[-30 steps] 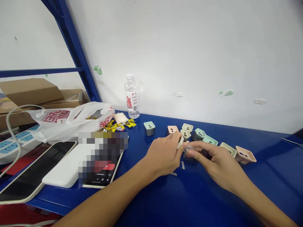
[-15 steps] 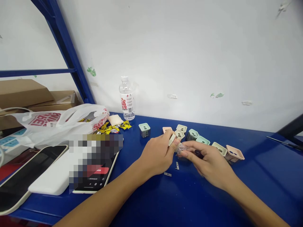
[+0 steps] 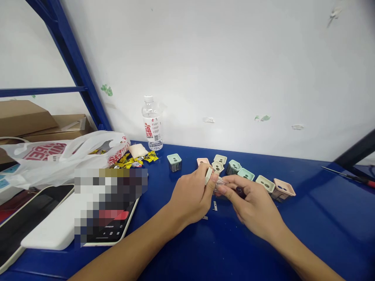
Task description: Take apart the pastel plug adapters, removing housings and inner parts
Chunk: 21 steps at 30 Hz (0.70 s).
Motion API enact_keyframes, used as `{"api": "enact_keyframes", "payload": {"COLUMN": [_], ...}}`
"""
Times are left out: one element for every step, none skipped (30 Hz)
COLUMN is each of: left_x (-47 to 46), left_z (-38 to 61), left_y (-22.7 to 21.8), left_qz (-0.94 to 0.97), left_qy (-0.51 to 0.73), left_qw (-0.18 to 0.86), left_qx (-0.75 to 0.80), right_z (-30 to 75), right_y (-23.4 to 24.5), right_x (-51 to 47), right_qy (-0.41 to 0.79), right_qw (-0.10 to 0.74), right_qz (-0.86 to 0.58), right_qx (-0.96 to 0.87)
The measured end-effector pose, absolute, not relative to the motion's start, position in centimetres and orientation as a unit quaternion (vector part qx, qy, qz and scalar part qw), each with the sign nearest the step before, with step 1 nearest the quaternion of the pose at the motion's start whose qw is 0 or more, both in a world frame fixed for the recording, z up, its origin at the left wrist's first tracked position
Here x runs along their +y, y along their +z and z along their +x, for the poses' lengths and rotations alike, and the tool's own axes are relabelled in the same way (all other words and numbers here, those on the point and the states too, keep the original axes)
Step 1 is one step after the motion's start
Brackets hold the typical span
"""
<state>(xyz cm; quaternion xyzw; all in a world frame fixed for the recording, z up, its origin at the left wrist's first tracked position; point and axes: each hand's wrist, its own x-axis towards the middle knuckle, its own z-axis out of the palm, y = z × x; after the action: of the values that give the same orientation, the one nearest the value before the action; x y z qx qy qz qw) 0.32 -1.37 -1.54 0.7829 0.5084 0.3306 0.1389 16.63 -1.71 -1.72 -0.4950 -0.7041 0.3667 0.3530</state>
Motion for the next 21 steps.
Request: {"api": "enact_keyframes", "payload": {"left_x": [-1.4, -1.4, -1.4, -1.5, -1.5, -1.5, -1.6, -1.6, -1.6, -1.6, -1.6, -1.6, -1.6, -1.6, -1.6, -1.6, -1.6, -1.6, -1.5, -1.4, -1.4], "left_z": [0.3, 0.4, 0.4, 0.4, 0.4, 0.4, 0.3, 0.3, 0.2, 0.2, 0.1, 0.1, 0.0, 0.0, -0.1, -0.2, -0.3, -0.4, -0.5, -0.6, -0.7], "left_y": [-1.6, -1.6, -1.5, -1.5, -1.4, -1.2, -1.1, -1.0, -0.9, -0.8, -0.8, -0.7, -0.7, -0.8, -0.8, -0.8, -0.8, -0.8, -0.8, -0.8, -0.9], "left_qz": [0.783, 0.782, 0.780, 0.777, 0.776, 0.775, 0.776, 0.778, 0.781, 0.786, 0.793, 0.800, 0.807, 0.814, 0.820, 0.824, 0.828, 0.831, 0.834, 0.837, 0.840], "left_qy": [0.329, 0.330, 0.333, 0.336, 0.338, 0.337, 0.333, 0.327, 0.319, 0.310, 0.301, 0.292, 0.284, 0.276, 0.270, 0.265, 0.260, 0.256, 0.251, 0.245, 0.240], "left_qw": [0.134, 0.132, 0.134, 0.141, 0.151, 0.164, 0.176, 0.186, 0.193, 0.198, 0.202, 0.203, 0.203, 0.204, 0.206, 0.211, 0.220, 0.227, 0.233, 0.235, 0.233], "left_qx": [0.511, 0.512, 0.513, 0.513, 0.511, 0.509, 0.506, 0.503, 0.501, 0.496, 0.490, 0.483, 0.476, 0.468, 0.461, 0.454, 0.446, 0.438, 0.432, 0.429, 0.428], "right_z": [16.6, 16.5, 16.5, 16.4, 16.4, 16.3, 16.3, 16.3, 16.4, 16.4, 16.5, 16.5, 16.6, 16.6, 16.6, 16.7, 16.7, 16.7, 16.7, 16.8, 16.8], "right_y": [-1.8, -1.8, -1.8, -1.8, -1.8, -1.7, -1.6, -1.6, -1.5, -1.5, -1.5, -1.6, -1.6, -1.7, -1.7, -1.8, -1.8, -1.7, -1.7, -1.6, -1.5], "right_x": [-1.8, -1.8, -1.9, -1.9, -2.0, -2.0, -2.0, -2.0, -2.0, -2.0, -1.9, -1.8, -1.7, -1.6, -1.5, -1.5, -1.4, -1.3, -1.3, -1.2, -1.1], "right_qy": [0.357, 0.348, 0.341, 0.338, 0.340, 0.343, 0.346, 0.348, 0.349, 0.351, 0.351, 0.352, 0.358, 0.366, 0.379, 0.395, 0.412, 0.426, 0.436, 0.443, 0.448], "right_qw": [0.358, 0.362, 0.366, 0.370, 0.375, 0.380, 0.383, 0.383, 0.381, 0.378, 0.375, 0.372, 0.371, 0.370, 0.369, 0.369, 0.370, 0.372, 0.375, 0.375, 0.372], "right_qz": [-0.493, -0.492, -0.492, -0.494, -0.496, -0.497, -0.499, -0.503, -0.505, -0.506, -0.508, -0.510, -0.511, -0.511, -0.511, -0.509, -0.505, -0.499, -0.491, -0.483, -0.474], "right_qx": [-0.708, -0.711, -0.712, -0.711, -0.706, -0.700, -0.696, -0.692, -0.691, -0.692, -0.692, -0.691, -0.688, -0.684, -0.677, -0.669, -0.662, -0.656, -0.654, -0.656, -0.660]}}
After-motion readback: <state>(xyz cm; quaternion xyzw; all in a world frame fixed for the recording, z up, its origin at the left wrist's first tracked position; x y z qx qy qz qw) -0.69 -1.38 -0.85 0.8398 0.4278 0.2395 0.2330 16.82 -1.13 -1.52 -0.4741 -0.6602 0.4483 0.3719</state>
